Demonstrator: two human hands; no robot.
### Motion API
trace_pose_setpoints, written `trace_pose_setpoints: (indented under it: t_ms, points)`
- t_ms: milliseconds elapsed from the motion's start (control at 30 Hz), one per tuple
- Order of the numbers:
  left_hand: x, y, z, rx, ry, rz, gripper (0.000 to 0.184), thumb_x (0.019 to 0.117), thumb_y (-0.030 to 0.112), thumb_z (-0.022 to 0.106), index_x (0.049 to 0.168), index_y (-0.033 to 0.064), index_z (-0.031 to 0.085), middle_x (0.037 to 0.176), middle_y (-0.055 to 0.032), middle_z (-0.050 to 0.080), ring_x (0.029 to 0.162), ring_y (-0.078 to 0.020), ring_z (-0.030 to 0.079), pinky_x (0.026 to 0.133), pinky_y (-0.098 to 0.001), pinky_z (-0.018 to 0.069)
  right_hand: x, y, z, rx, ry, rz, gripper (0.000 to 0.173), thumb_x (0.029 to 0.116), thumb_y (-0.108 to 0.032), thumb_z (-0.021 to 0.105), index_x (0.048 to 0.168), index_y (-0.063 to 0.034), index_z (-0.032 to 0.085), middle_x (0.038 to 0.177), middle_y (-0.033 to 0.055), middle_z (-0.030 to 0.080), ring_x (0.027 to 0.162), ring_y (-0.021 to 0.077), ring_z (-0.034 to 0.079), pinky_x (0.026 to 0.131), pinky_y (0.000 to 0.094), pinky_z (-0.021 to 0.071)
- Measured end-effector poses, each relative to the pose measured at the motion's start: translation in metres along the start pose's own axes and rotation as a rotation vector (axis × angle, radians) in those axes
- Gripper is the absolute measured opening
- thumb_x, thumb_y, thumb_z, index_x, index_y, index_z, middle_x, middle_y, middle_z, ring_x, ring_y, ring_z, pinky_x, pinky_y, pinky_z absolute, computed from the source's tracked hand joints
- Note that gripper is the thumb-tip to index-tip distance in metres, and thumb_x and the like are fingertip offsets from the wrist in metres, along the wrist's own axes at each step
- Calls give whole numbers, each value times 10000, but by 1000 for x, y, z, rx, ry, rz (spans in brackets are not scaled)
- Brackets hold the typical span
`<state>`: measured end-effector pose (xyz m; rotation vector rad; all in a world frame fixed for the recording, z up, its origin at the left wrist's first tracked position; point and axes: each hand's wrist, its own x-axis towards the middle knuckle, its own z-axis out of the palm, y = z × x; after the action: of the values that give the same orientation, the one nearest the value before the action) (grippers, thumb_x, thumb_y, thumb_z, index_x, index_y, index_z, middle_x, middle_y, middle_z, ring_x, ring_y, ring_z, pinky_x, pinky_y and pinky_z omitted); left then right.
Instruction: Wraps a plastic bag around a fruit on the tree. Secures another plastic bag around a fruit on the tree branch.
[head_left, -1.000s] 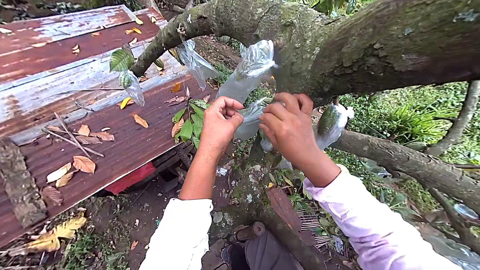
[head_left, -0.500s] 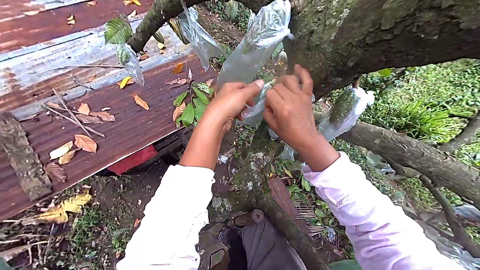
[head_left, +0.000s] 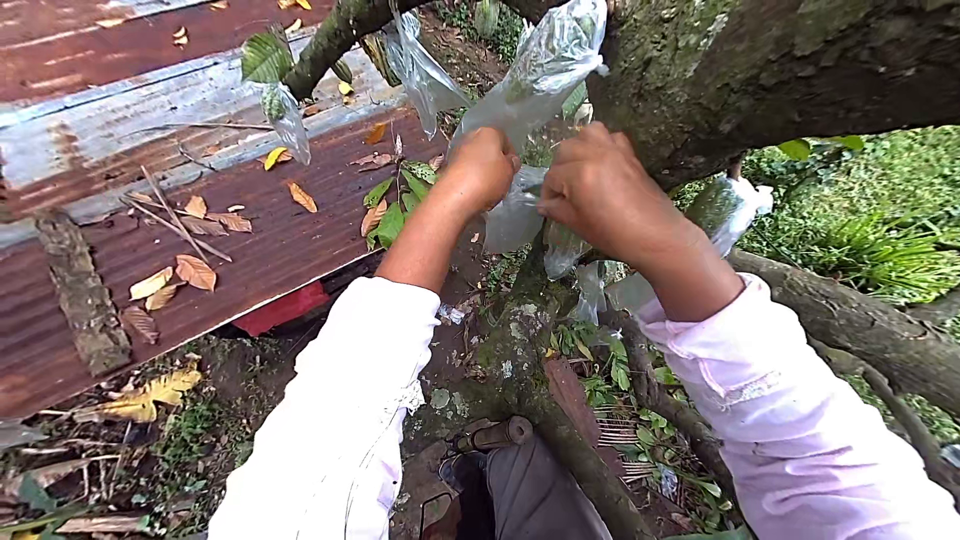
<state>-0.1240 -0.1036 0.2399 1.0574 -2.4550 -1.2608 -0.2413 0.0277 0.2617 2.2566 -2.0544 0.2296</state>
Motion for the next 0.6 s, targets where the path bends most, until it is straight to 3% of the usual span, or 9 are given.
trace_pose_setpoints:
  t_ms: [67, 167, 233, 333, 400, 467, 500, 600]
  points:
    - [2, -3, 4, -137, 20, -21, 199, 1084, 140, 466, 1151, -16, 570, 975, -135, 586, 772, -184, 581, 705, -356, 508, 4, 2, -9, 18, -66, 27, 253, 1000, -199, 662, 931, 33, 734, 1054, 226, 675, 1139, 428, 585, 957, 548, 458]
    - [9, -6, 13, -634, 61, -116, 93, 1069, 88, 484, 1111, 32, 546, 761, -6, 552, 480, -29, 433, 440, -160, 375, 15, -6, -13, -27, -162, 145, 244, 1006, -182, 646, 957, 48, 712, 1072, 257, 666, 1170, 450, 584, 995, 565, 455]
    - [16, -10, 12, -961, 56, -172, 118, 1048, 13, 460, 1129, 42, 540, 754, -3, 551, 482, -26, 433, 449, -150, 382, 24, -18, -14, -87, -214, 271, 195, 991, -119, 632, 955, 68, 678, 1067, 277, 669, 1162, 471, 601, 960, 589, 479]
    - [23, -21, 4, -1206, -43, -97, 175, 1018, -38, 441, 1125, 81, 510, 791, -7, 549, 590, -68, 534, 584, -195, 503, 37, -31, -21, -124, -250, 398, 155, 983, -9, 572, 1040, 104, 661, 1090, 312, 669, 1108, 494, 642, 874, 633, 501]
    - [23, -30, -2, -1201, -134, 22, 209, 985, -42, 461, 1143, 61, 548, 826, -14, 586, 663, -83, 584, 664, -215, 535, 44, -30, -25, -134, -249, 428, 144, 973, 36, 552, 1053, 114, 642, 1097, 315, 666, 1089, 492, 653, 865, 633, 503]
    - [22, -35, -8, -1044, -192, 126, 281, 943, -56, 524, 1196, 52, 581, 869, 9, 634, 693, -60, 598, 679, -210, 532, 50, -26, -28, -127, -249, 437, 180, 958, 43, 600, 1113, 128, 632, 1134, 328, 653, 1114, 502, 640, 902, 634, 502]
    - [20, -34, -9, -937, -182, 130, 287, 957, -43, 576, 1229, 46, 588, 896, 15, 647, 682, -46, 590, 655, -197, 521, 51, -24, -29, -115, -247, 427, 207, 950, 41, 623, 1138, 127, 630, 1143, 331, 650, 1119, 507, 636, 915, 633, 500]
    - [16, -22, -3, -662, -31, -5, 229, 928, -9, 689, 1150, 25, 644, 843, -10, 624, 547, -34, 481, 503, -173, 418, 49, -17, -29, -43, -218, 390, 233, 935, 35, 650, 1164, 80, 639, 1127, 300, 663, 1097, 481, 647, 931, 623, 497]
